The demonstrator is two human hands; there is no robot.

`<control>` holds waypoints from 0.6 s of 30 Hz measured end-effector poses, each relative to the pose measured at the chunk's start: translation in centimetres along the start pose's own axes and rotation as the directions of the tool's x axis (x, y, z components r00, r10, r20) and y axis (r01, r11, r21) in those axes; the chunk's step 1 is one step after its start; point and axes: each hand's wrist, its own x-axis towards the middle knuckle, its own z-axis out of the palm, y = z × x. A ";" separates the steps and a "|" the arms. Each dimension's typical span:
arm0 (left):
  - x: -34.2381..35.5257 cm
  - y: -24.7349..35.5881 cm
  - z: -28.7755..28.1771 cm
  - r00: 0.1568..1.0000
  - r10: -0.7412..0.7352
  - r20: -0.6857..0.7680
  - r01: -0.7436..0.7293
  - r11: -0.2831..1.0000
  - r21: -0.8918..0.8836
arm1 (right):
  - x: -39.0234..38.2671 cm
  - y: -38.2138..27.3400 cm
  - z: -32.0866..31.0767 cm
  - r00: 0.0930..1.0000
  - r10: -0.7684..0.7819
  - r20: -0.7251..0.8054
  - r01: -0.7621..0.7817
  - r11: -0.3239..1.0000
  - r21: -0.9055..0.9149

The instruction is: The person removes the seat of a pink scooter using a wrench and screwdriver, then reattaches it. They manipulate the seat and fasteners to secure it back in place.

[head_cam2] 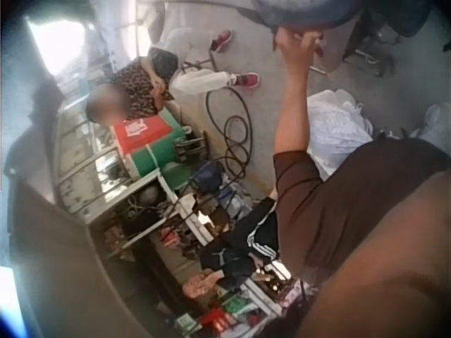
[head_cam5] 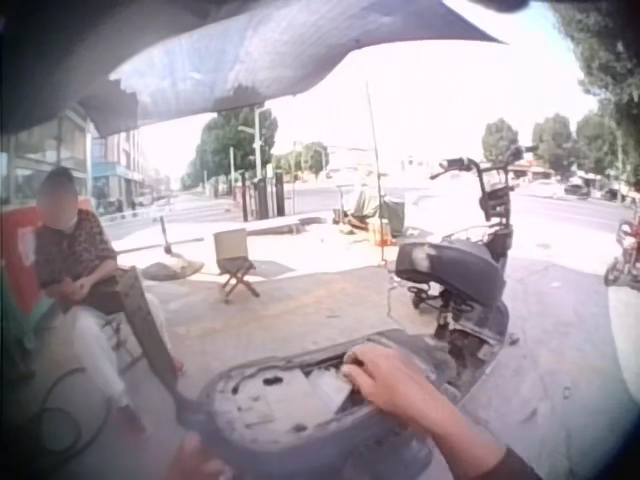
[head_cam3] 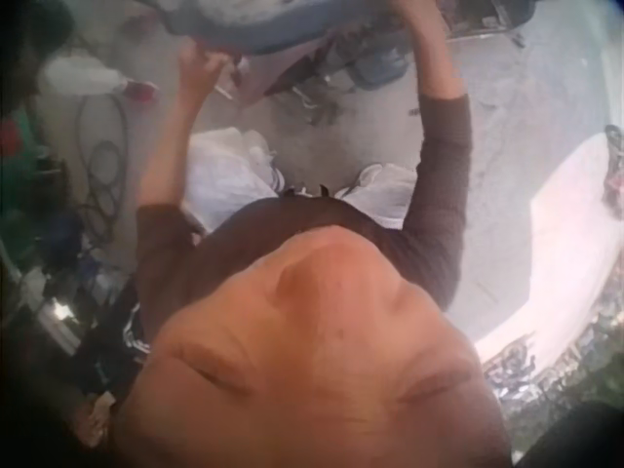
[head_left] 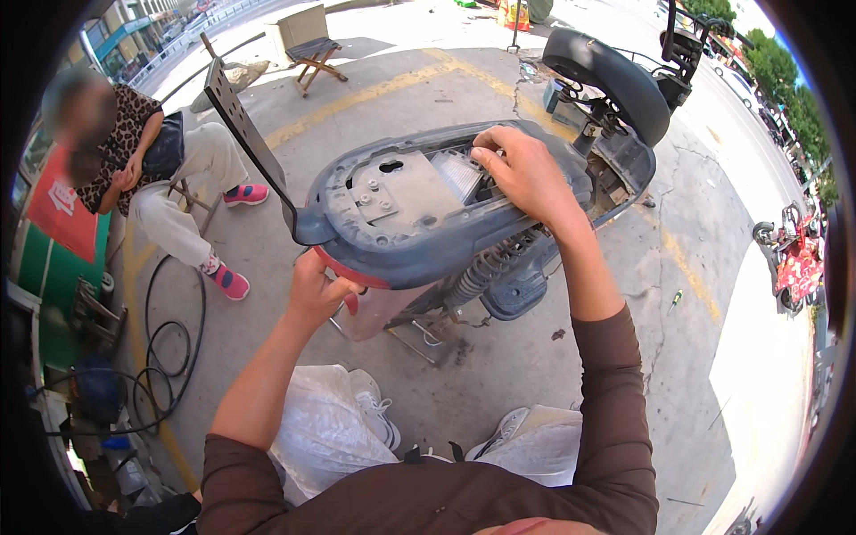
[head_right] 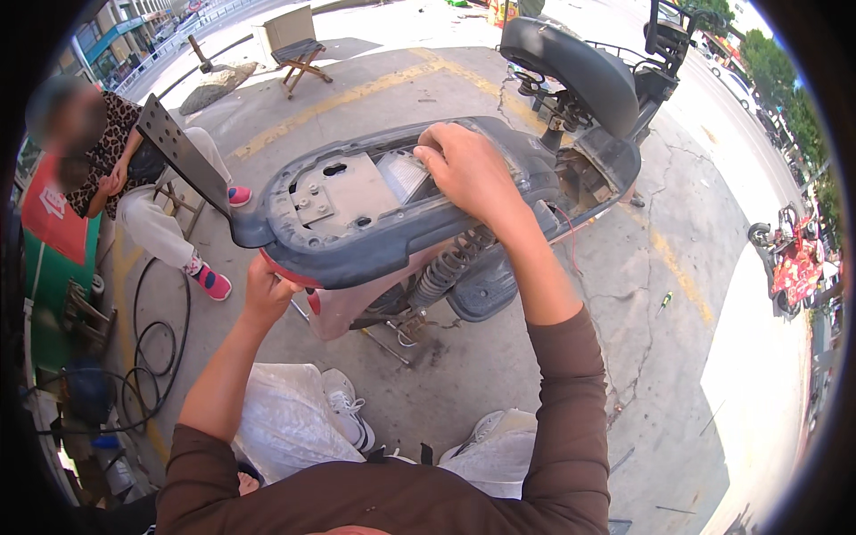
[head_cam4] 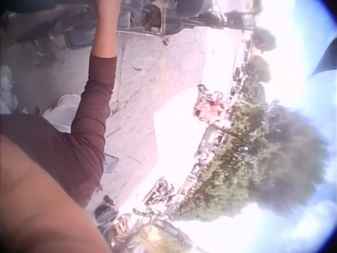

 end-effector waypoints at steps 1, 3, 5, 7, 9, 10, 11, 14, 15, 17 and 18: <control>0.0 0.0 -0.1 1.000 0.001 0.001 -0.001 1.000 0.000 | 0.9 0.0 0.2 0.993 0.055 0.102 -0.049 0.997 -0.053; 0.1 0.2 0.0 1.000 0.004 0.001 -0.004 1.000 -0.002 | 2.5 -0.2 0.3 0.940 0.175 0.293 -0.128 0.976 -0.174; 0.2 0.1 0.2 1.000 0.006 -0.009 -0.006 1.000 -0.017 | 3.7 -0.1 0.4 0.895 0.229 0.384 -0.149 0.962 -0.227; 0.2 -0.3 0.2 0.999 0.030 -0.016 -0.031 0.999 -0.021 | 4.8 0.0 0.6 0.833 0.265 0.486 -0.159 0.956 -0.248; 0.2 -0.7 0.2 0.997 0.076 -0.021 -0.077 0.997 -0.014 | 5.2 0.6 0.8 0.798 0.241 0.552 -0.135 0.965 -0.226; 0.2 -0.6 0.2 0.997 0.071 -0.019 -0.072 0.997 -0.025 | 5.3 0.5 1.0 0.793 0.233 0.562 -0.144 0.969 -0.199; 0.3 -0.4 0.2 0.998 0.066 -0.018 -0.067 0.997 -0.037 | 5.2 0.6 1.0 0.789 0.225 0.572 -0.153 0.973 -0.172; 0.4 -0.2 0.4 0.997 0.069 -0.039 -0.071 0.996 -0.045 | 4.8 1.2 1.2 0.732 0.329 0.596 -0.434 0.900 0.035; 0.5 -0.2 0.4 0.996 0.073 -0.050 -0.075 0.996 -0.042 | 4.7 1.5 1.0 0.756 0.324 0.569 -0.453 0.886 0.097; 0.2 -0.7 0.2 0.997 0.064 -0.043 -0.066 0.997 -0.026 | 4.2 1.8 0.6 0.797 0.314 0.516 -0.479 0.849 0.223; 0.2 -0.8 0.1 0.997 0.060 -0.041 -0.060 0.998 -0.018 | 4.0 1.6 0.4 0.793 0.337 0.508 -0.520 0.809 0.274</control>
